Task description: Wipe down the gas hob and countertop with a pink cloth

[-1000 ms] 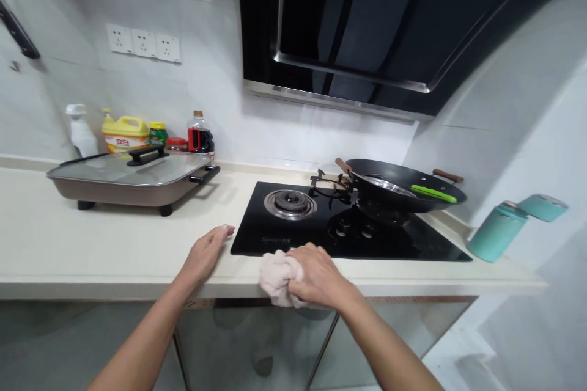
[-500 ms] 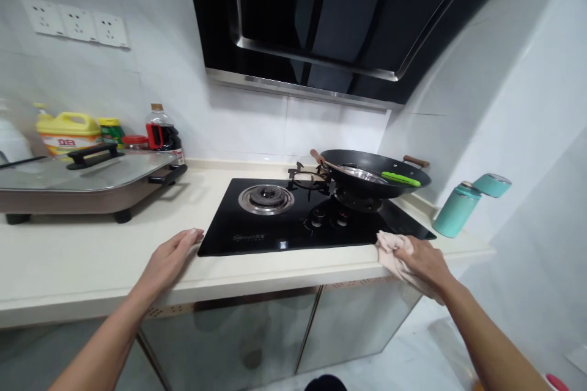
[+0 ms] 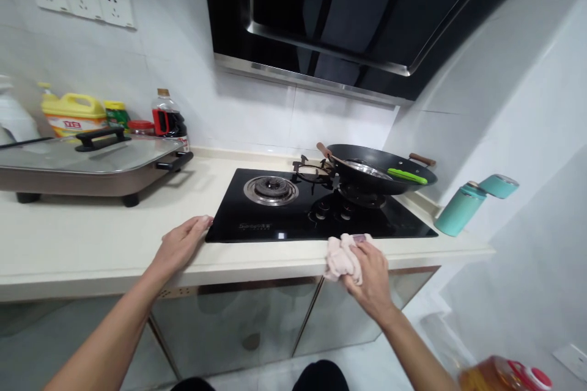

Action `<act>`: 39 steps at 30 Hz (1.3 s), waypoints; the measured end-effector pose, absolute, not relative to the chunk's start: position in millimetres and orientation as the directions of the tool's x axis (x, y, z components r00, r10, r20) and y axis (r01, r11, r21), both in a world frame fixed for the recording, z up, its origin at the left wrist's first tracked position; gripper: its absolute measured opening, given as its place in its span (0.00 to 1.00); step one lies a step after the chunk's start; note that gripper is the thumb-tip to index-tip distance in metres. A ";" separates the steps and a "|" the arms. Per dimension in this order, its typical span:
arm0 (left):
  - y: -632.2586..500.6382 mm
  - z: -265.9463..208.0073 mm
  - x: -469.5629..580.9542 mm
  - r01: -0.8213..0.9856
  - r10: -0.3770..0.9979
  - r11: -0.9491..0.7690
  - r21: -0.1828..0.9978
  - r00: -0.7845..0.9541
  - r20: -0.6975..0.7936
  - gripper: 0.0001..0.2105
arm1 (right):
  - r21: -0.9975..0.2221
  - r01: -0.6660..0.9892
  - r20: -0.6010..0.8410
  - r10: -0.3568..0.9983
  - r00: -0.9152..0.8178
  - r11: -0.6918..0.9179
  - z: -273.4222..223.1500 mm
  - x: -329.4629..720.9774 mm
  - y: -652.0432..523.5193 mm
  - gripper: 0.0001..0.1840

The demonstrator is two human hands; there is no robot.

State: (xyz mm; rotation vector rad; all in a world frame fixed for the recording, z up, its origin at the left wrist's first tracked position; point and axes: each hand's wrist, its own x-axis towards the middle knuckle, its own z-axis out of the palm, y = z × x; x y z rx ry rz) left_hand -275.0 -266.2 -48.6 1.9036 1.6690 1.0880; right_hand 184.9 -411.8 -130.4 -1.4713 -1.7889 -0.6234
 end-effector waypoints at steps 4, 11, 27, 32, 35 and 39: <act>-268.3 -44.1 -272.9 0.647 0.975 -0.170 0.743 -0.001 0.224 0.31 | -0.056 0.942 0.821 0.553 -0.145 0.330 -131.9 90.5 -398.5 0.39; -270.0 -39.2 -272.2 0.696 0.970 -0.165 0.699 -0.016 0.244 0.30 | 0.079 0.910 0.867 0.422 -0.264 0.407 -136.2 13.0 -379.2 0.38; -258.8 -45.2 -274.7 0.785 0.972 -0.131 0.606 -0.020 0.235 0.34 | 0.161 0.969 0.780 0.577 -0.240 0.186 -148.1 348.3 -425.5 0.36; -256.7 -52.1 -273.8 0.777 0.950 -0.153 0.610 -0.055 0.309 0.29 | 0.085 0.995 0.656 0.755 -0.018 -0.050 -140.2 432.0 -446.3 0.38; -256.0 -53.5 -273.0 0.766 0.941 -0.168 0.621 -0.063 0.332 0.27 | 0.073 0.993 0.660 0.751 0.020 -0.091 -137.9 444.9 -449.0 0.37; -265.9 -46.6 -267.6 0.736 0.941 -0.201 0.646 -0.038 0.337 0.27 | 0.073 0.990 0.673 0.739 0.042 -0.123 -141.8 437.8 -447.5 0.36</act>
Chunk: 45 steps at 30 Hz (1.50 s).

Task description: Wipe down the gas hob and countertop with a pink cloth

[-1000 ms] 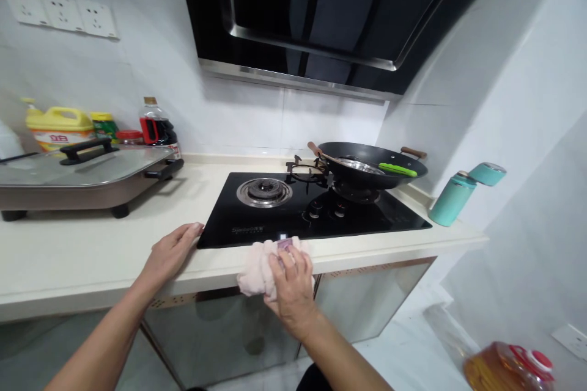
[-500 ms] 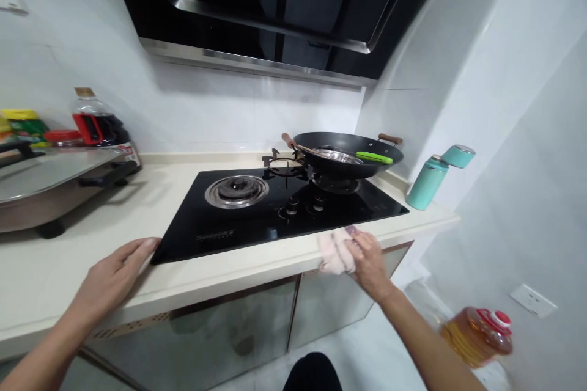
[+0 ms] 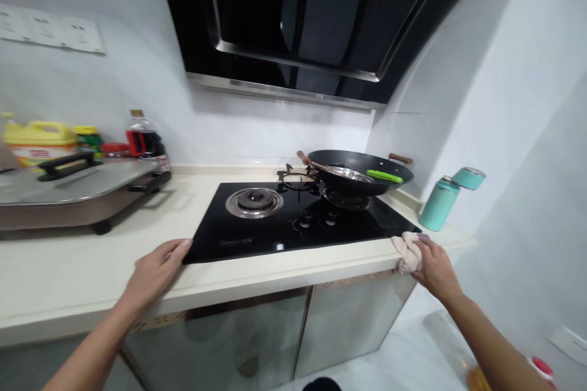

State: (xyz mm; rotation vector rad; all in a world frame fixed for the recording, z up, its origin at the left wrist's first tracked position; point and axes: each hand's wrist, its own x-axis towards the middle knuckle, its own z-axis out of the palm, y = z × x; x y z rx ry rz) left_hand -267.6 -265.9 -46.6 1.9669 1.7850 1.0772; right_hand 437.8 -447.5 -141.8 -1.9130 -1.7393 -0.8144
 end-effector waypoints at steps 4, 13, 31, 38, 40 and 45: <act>-282.9 -37.2 -260.4 0.696 0.939 -0.241 0.676 -0.009 0.344 0.28 | 0.122 0.989 0.676 0.737 -0.022 -0.082 -151.7 417.5 -438.2 0.34; -298.6 -41.0 -264.5 0.662 0.913 -0.310 0.682 0.006 0.409 0.25 | 0.149 0.980 0.704 0.681 -0.201 0.135 -156.6 212.7 -398.3 0.37; -372.6 -114.2 -190.2 0.553 0.477 -0.829 0.076 0.630 0.612 0.50 | -0.071 0.790 0.823 0.483 -0.299 0.609 -141.9 -37.7 -369.1 0.41; -368.5 -109.7 -181.9 0.648 0.578 -0.758 0.072 0.618 0.533 0.53 | -0.373 0.666 0.560 0.729 -0.393 0.646 -87.9 81.6 -395.6 0.38; -373.1 -103.9 -167.5 0.730 0.663 -0.677 0.087 0.555 0.502 0.50 | -0.390 0.699 0.566 0.755 -0.331 0.599 -74.4 108.6 -382.8 0.26; -374.9 -100.4 -117.6 0.894 0.841 -0.447 0.035 0.406 0.358 0.46 | -0.297 0.787 0.666 0.708 -0.235 0.541 -85.5 128.8 -323.0 0.21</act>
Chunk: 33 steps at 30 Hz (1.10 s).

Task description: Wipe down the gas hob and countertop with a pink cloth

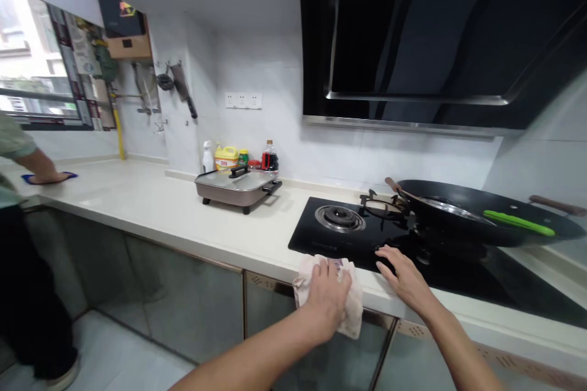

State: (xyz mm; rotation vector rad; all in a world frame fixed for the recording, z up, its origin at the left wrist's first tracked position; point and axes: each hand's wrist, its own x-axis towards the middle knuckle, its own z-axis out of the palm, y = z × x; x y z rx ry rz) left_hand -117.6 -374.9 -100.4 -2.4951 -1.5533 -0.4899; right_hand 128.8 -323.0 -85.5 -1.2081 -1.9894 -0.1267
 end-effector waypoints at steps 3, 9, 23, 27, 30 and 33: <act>-369.9 -105.1 -107.0 0.898 0.855 -0.439 0.031 0.407 0.321 0.49 | -0.253 0.800 0.639 0.715 -0.284 0.544 -113.6 122.2 -296.0 0.24; -377.4 -105.8 -127.4 0.850 0.763 -0.526 -0.020 0.482 0.431 0.45 | -0.198 0.840 0.553 0.765 -0.330 0.505 -151.6 133.4 -276.9 0.31; -347.6 -122.0 -266.6 0.772 0.563 -0.575 -0.270 0.613 0.555 0.40 | -0.254 0.855 0.365 0.864 -0.348 0.452 -147.7 145.7 -290.7 0.37; -337.8 -124.0 -354.6 0.826 0.616 -0.515 -0.229 0.542 0.572 0.38 | -0.265 0.853 0.363 0.866 -0.344 0.449 -148.9 147.7 -288.2 0.39; -338.9 -114.0 -420.3 0.890 0.712 -0.429 -0.157 0.440 0.547 0.41 | -0.278 0.852 0.360 0.871 -0.335 0.443 -150.5 149.0 -286.0 0.41; -344.9 -98.2 -470.8 0.957 0.823 -0.278 -0.083 0.282 0.494 0.39 | -0.290 0.849 0.363 0.871 -0.330 0.442 -151.4 150.4 -286.3 0.40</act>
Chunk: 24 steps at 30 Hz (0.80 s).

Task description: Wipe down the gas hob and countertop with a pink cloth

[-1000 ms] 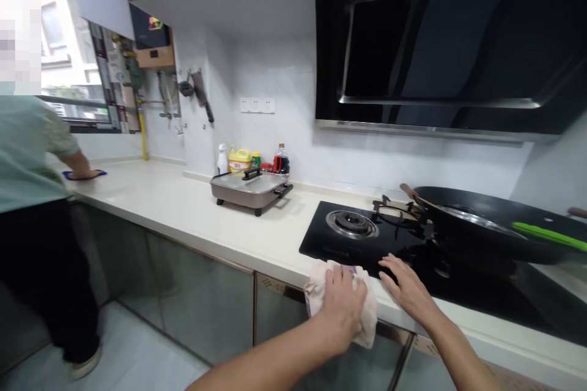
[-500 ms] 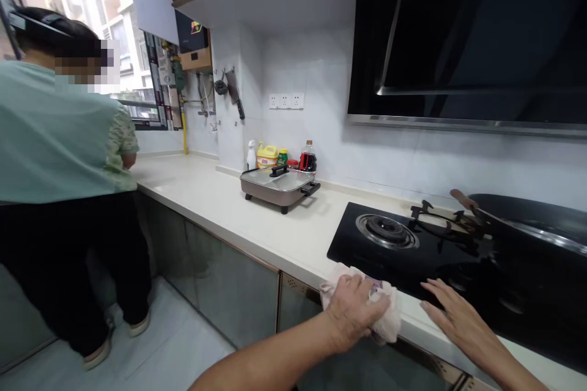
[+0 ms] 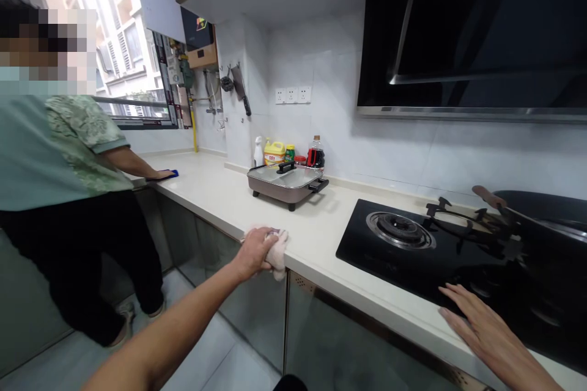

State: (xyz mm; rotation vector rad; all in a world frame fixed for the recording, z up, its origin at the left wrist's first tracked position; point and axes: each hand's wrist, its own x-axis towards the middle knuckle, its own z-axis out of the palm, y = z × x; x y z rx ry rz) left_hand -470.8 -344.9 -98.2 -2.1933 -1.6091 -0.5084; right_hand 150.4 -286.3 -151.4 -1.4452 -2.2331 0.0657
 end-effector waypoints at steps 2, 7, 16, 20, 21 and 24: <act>-348.0 -89.2 -491.9 0.978 0.852 -0.198 -0.066 0.205 0.483 0.38 | -0.297 0.850 0.358 0.876 -0.323 0.436 -151.4 150.9 -287.1 0.39; -349.1 -81.6 -508.0 0.989 0.853 -0.128 -0.068 0.145 0.501 0.38 | -0.280 0.860 0.365 0.876 -0.316 0.427 -149.1 146.5 -286.9 0.40; -350.4 -98.4 -450.2 0.969 0.785 -0.205 -0.134 0.245 0.569 0.40 | -0.217 0.885 0.426 0.855 -0.294 0.413 -130.9 130.0 -301.1 0.36; -348.4 -115.8 -385.7 0.959 0.744 -0.250 -0.136 0.280 0.606 0.40 | -0.215 0.884 0.434 0.851 -0.295 0.416 -127.9 128.6 -305.7 0.35; -348.2 -120.2 -367.0 0.955 0.736 -0.259 -0.145 0.292 0.611 0.40 | -0.220 0.883 0.434 0.852 -0.292 0.414 -128.1 128.7 -305.6 0.35; -350.1 -130.9 -301.8 0.936 0.705 -0.308 -0.173 0.347 0.619 0.42 | -0.245 0.877 0.430 0.857 -0.284 0.414 -130.1 130.5 -303.0 0.34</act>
